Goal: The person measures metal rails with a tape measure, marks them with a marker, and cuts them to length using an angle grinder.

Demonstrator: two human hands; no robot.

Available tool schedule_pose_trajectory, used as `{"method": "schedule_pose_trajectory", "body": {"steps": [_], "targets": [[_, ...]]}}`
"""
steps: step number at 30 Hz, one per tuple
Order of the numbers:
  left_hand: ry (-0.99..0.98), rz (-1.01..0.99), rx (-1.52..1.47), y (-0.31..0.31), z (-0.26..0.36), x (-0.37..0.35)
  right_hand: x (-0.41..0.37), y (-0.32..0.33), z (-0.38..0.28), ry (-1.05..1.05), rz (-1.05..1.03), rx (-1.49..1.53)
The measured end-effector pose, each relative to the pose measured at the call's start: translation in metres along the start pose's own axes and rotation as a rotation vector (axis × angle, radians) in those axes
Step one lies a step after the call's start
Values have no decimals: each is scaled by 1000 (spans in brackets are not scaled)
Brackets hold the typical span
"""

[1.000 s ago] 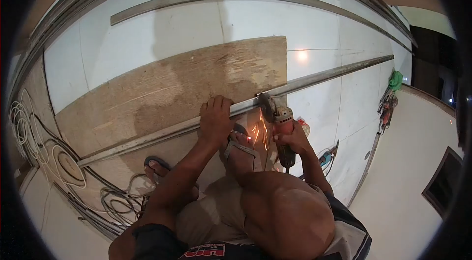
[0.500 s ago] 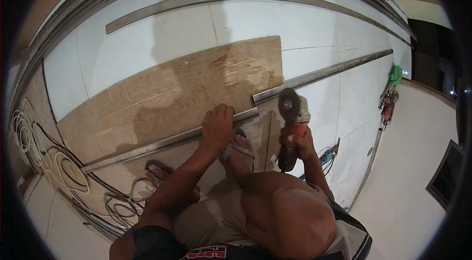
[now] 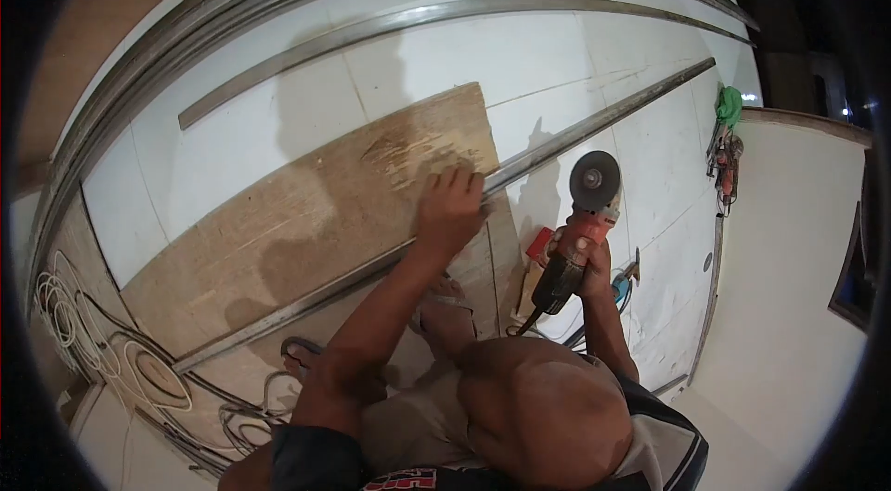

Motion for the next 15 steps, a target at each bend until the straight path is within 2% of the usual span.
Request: {"method": "schedule_pose_trajectory", "body": {"steps": [1,2,3,4,5,7,9,10,12,15], "targets": [[-16,8,1,-15,3,10,-4,-15,-13,-4,-50,91],[-70,-67,36,-37,10,19,-7,-23,-21,-11,-98,178],[-120,-144,70,-49,16,27,-7,-17,-25,1,-92,179],[-130,-144,66,-53,16,34,-6,-5,-30,34,-84,164],[-102,-227,147,-63,9,36,-7,6,-33,60,-75,150],[-70,-315,239,-61,-11,34,-9,10,-38,77,-58,153],[-69,-404,145,-49,-34,28,-6,13,-36,78,-49,143],[-79,-398,150,-46,-28,26,-5,16,-36,82,-43,122],[-128,-200,27,-25,0,26,3,22,-19,48,-9,148],[-165,-163,137,-58,28,42,8,-2,-13,27,-17,282]]}}
Point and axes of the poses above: each hand's wrist, its own x-axis towards the middle knuckle, its own y-axis out of the back of the hand, z = x × y, the point moved 9 cm from there along x, towards the middle knuckle, and after that the axes turned 4 degrees about x, right-handed, at the moved point
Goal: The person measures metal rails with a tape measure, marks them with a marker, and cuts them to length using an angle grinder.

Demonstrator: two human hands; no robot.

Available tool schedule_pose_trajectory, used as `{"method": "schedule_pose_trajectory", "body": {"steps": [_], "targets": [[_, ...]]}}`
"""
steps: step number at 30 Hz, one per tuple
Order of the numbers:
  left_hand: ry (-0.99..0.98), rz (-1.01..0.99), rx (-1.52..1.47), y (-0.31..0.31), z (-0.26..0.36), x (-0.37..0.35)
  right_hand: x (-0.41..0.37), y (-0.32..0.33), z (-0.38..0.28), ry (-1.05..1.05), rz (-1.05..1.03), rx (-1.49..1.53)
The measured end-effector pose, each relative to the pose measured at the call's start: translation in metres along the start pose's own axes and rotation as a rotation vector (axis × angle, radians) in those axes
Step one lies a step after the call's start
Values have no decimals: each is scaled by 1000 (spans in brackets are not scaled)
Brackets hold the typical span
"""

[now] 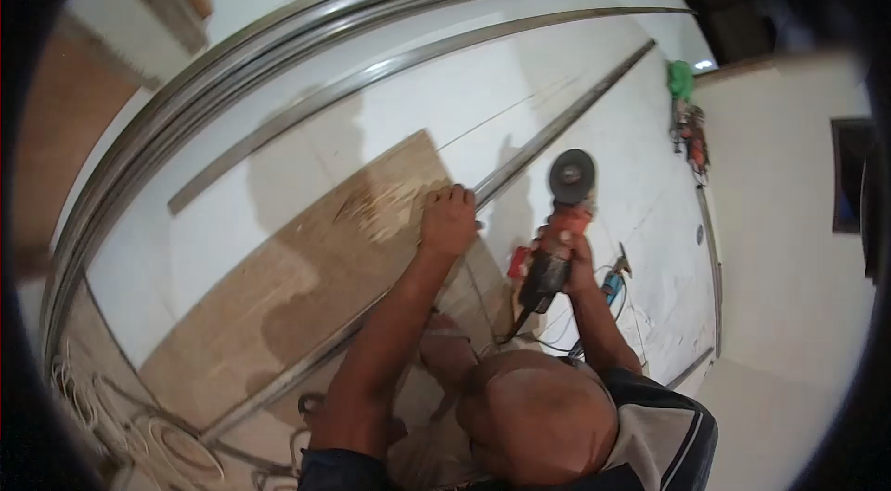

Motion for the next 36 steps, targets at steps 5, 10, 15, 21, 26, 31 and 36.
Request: {"method": "schedule_pose_trajectory", "body": {"steps": [5,10,15,21,26,31,36], "targets": [[35,-312,115,-25,-32,-3,-5,-26,-6,10,-15,30],[75,-249,214,64,-135,-107,1,-10,-4,28,-72,-141],[215,-318,419,165,-201,-254,0,-7,0,51,-38,-169],[159,-279,256,161,-143,-341,6,0,12,-65,-94,-223],[186,-291,78,132,-157,-391,20,18,18,-61,-235,-201],[210,-353,-51,135,-146,-307,10,-23,11,-112,-234,-176],[88,-3,106,116,-140,-197,3,-33,2,-131,-239,-145]]}}
Point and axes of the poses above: each hand's wrist, its own x-axis towards the middle knuckle, its own y-axis out of the back of the hand, z = x × y, the point moved 9 cm from there along x, towards the middle knuckle, and after that the axes turned 4 degrees about x, right-handed, at the moved point
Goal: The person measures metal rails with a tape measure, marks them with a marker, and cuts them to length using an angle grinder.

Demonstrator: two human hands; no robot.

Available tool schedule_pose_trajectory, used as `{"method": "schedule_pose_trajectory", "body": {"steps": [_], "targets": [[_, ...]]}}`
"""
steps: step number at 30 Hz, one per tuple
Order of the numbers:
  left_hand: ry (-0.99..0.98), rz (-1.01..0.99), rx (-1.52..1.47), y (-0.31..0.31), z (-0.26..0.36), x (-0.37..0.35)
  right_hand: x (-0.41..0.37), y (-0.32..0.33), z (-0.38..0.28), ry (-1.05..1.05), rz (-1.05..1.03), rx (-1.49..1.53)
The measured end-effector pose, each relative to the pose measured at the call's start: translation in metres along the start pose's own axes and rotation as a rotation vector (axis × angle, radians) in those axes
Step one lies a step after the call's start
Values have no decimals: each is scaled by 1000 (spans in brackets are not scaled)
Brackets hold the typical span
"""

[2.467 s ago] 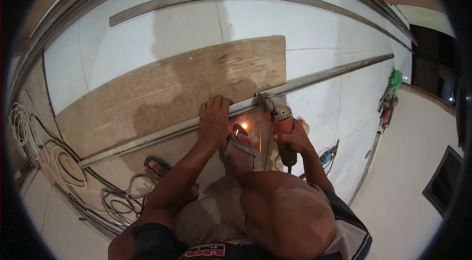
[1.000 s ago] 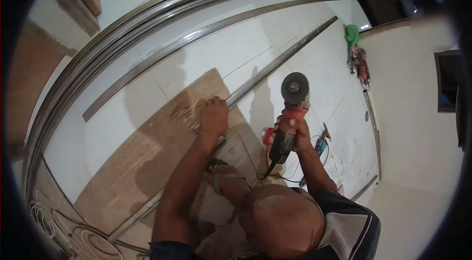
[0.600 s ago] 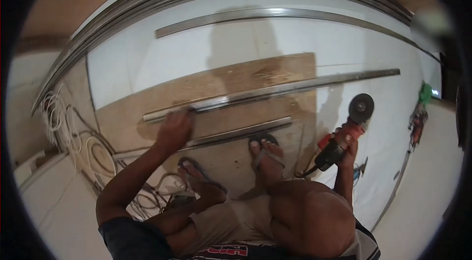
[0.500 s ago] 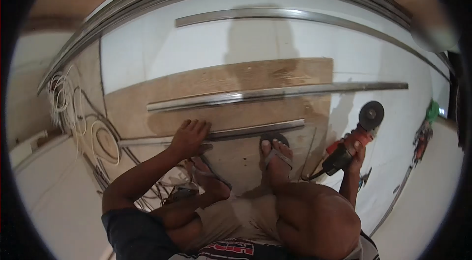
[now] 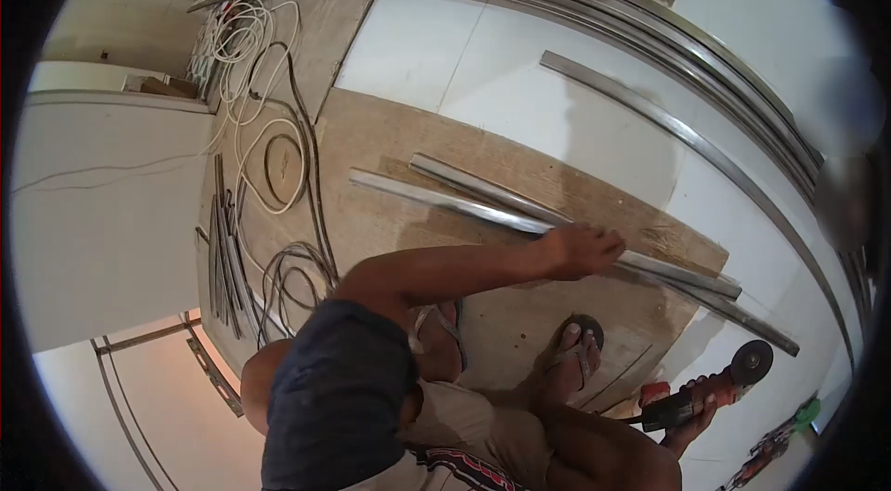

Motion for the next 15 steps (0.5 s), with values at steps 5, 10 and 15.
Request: {"method": "schedule_pose_trajectory", "body": {"steps": [5,10,15], "targets": [[62,4,-28,-33,2,46,-2,-11,-3,-14,-55,-11],[58,246,-46,-47,26,65,0,-1,-5,2,-18,-38],[83,209,-33,-43,26,60,0,-1,-2,-27,-3,-65]]}}
Point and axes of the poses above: each hand's wrist, its own x-axis towards the middle knuckle, its own y-axis out of the back of the hand, z = x × y, the point moved 9 cm from there along x, towards the middle knuckle, and after that the axes turned 4 degrees about x, right-handed, at the moved point
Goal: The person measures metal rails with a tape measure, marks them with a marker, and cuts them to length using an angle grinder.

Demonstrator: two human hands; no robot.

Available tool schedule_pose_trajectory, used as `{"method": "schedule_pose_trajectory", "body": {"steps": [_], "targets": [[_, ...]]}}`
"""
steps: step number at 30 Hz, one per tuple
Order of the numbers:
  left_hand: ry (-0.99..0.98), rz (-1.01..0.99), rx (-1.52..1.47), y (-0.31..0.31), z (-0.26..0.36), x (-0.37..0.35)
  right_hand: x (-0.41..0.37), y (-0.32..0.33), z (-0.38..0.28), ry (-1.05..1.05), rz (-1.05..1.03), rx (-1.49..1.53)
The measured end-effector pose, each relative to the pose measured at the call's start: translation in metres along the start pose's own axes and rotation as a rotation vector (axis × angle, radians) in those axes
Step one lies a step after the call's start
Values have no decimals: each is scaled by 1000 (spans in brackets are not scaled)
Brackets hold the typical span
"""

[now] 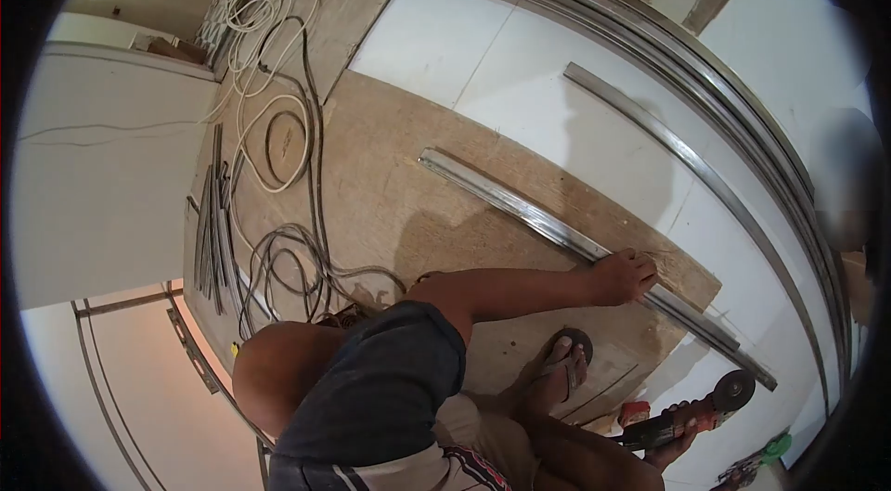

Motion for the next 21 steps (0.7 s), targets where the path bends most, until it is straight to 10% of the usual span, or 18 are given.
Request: {"method": "schedule_pose_trajectory", "body": {"steps": [18,21], "targets": [[-3,90,45,14,-21,-40,5,-23,12,-65,20,-73],[1,124,41,25,-30,-51,-4,2,15,96,301,-109]]}}
Point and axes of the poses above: each hand's wrist, its own x-axis towards the middle knuckle, its own y-axis out of the back of the hand, z = x × y, the point moved 9 cm from there along x, towards the middle knuckle, and after that the axes turned 4 degrees about x, right-handed, at the moved point
